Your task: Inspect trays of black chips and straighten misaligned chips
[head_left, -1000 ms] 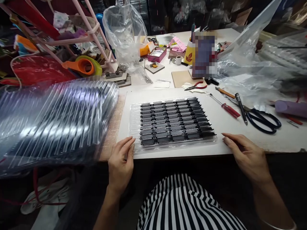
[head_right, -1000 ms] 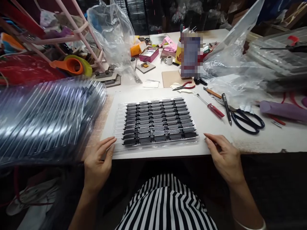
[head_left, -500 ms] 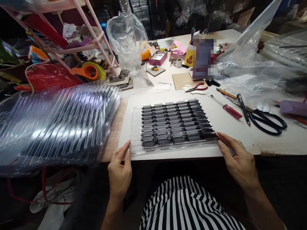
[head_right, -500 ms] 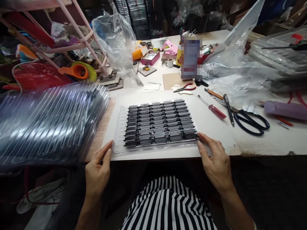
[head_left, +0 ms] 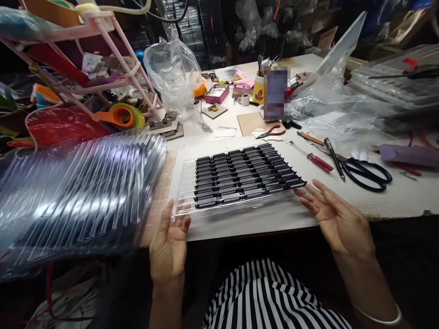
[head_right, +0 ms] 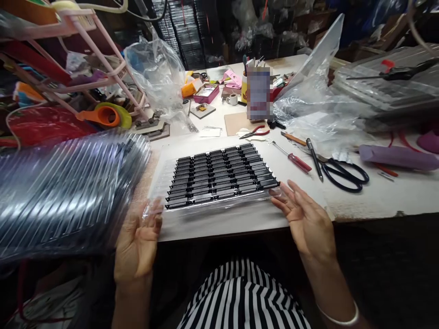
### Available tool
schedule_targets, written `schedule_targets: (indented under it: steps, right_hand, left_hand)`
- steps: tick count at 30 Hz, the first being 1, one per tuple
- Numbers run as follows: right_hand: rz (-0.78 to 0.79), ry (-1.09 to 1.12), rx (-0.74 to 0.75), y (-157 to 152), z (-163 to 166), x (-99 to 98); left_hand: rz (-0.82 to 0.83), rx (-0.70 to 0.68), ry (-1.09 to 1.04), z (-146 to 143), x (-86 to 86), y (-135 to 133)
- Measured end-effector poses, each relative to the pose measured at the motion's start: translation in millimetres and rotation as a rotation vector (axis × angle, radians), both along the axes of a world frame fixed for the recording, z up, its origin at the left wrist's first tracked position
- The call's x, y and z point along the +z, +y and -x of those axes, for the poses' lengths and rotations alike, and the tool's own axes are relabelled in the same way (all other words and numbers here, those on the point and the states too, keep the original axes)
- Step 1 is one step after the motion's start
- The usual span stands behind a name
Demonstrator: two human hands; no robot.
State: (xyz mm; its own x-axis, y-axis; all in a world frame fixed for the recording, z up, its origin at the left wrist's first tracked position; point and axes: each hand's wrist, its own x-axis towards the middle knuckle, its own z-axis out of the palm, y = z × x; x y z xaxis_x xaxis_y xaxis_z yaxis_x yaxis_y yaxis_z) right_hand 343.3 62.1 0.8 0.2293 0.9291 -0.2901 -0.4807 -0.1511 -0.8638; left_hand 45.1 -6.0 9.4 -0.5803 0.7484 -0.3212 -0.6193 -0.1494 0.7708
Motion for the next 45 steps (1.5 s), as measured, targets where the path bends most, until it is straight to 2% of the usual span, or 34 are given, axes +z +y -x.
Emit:
schedule_targets:
  steps: [3,8,14,21,30,37,45]
  right_hand:
    - [0.15,0.168,0.106,10,3,-5.1]
    - [0.249,0.324,0.225,22,6,-4.8]
    - [0.124,0.225,0.352,21,14,-7.2]
    - [0.031,0.117,0.348,20,22,-16.7]
    - [0.07,0.271,0.355,24,19,-17.2]
    - [0.043,0.274,0.332,23,18,-18.6]
    - [-0.015,0.409,0.369,22,17,-19.9]
  left_hand:
    - [0.022,-0.159,-0.242,2,1.1,10]
    - [0.057,-0.223,-0.105,2,-5.3,15]
    - [0.057,-0.232,-0.155,8,-15.4,13]
    - [0.085,-0.209,-0.164,9,-12.0,14]
    - [0.138,-0.172,-0.114,8,-12.9,17]
    - [0.227,-0.127,-0.114,7,-7.8,20]
    - [0.238,-0.102,-0.097,12,-16.2,24]
